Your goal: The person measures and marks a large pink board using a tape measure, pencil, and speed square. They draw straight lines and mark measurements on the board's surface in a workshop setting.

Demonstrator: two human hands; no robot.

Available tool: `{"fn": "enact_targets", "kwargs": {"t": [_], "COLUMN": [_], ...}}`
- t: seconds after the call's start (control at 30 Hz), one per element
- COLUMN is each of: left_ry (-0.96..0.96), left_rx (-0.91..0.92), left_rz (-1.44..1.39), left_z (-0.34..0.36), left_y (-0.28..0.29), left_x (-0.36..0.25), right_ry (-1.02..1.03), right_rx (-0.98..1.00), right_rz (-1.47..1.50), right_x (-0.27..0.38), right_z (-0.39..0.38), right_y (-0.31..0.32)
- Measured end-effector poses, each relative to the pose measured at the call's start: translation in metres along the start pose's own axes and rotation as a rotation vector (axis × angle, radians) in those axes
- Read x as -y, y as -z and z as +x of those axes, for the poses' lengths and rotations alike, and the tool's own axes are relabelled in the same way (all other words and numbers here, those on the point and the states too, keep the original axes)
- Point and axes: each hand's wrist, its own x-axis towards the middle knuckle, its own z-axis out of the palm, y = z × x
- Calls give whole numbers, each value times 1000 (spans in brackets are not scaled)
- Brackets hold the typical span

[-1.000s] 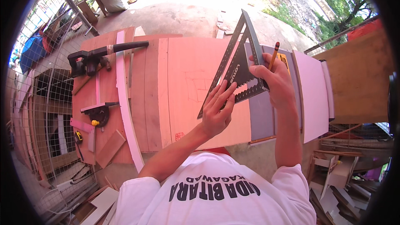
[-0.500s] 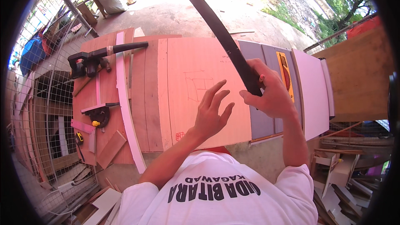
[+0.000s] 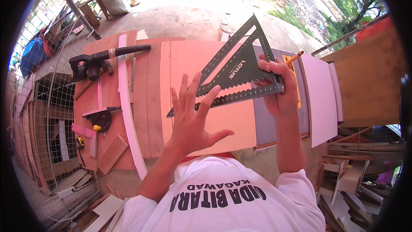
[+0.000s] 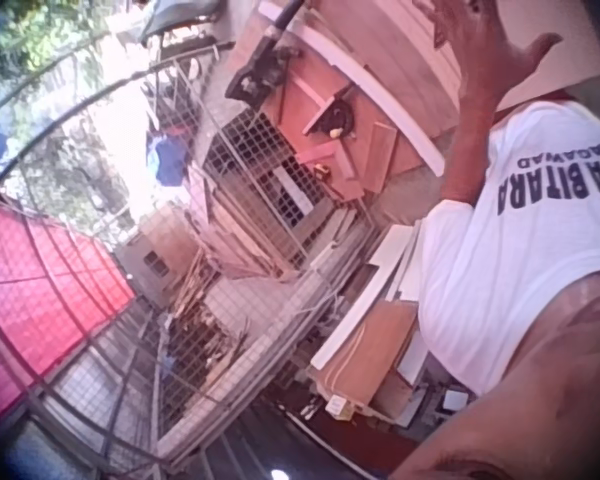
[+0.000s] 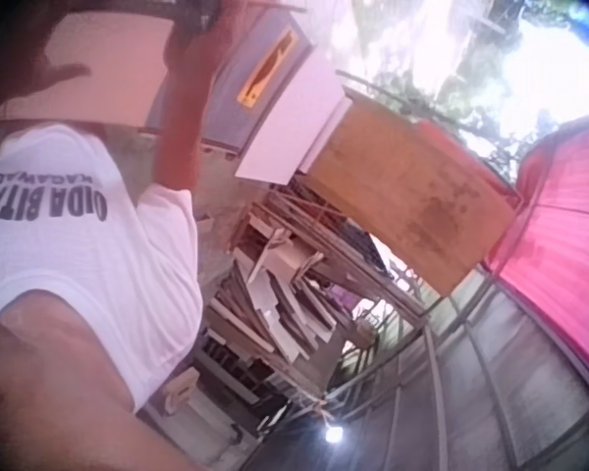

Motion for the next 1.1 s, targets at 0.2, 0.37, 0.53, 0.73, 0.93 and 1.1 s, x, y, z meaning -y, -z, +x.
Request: {"fn": "enact_targets", "kwargs": {"t": [0.2, 0.37, 0.53, 0.73, 0.93, 1.1], "left_ry": [-89, -166, -83, 272, 803, 875], "left_rx": [-70, -69, -107, -48, -138, -96], "left_rz": [246, 43, -118, -262, -898, -1079], "left_z": [33, 27, 26, 21, 13, -1], "left_y": [8, -8, -18, -27, -71, -122], "left_x": [46, 61, 48, 42, 70, 122], "right_ry": [-49, 64, 53, 144, 662, 720], "right_rx": [-10, -95, -133, -231, -381, -24], "right_rz": [319, 118, 92, -354, -1563, -1877], "right_x": [-51, -51, -31, -17, -56, -104], "right_z": [-2, -9, -14, -7, 47, 139], "right_y": [9, -6, -9, 14, 72, 111]}}
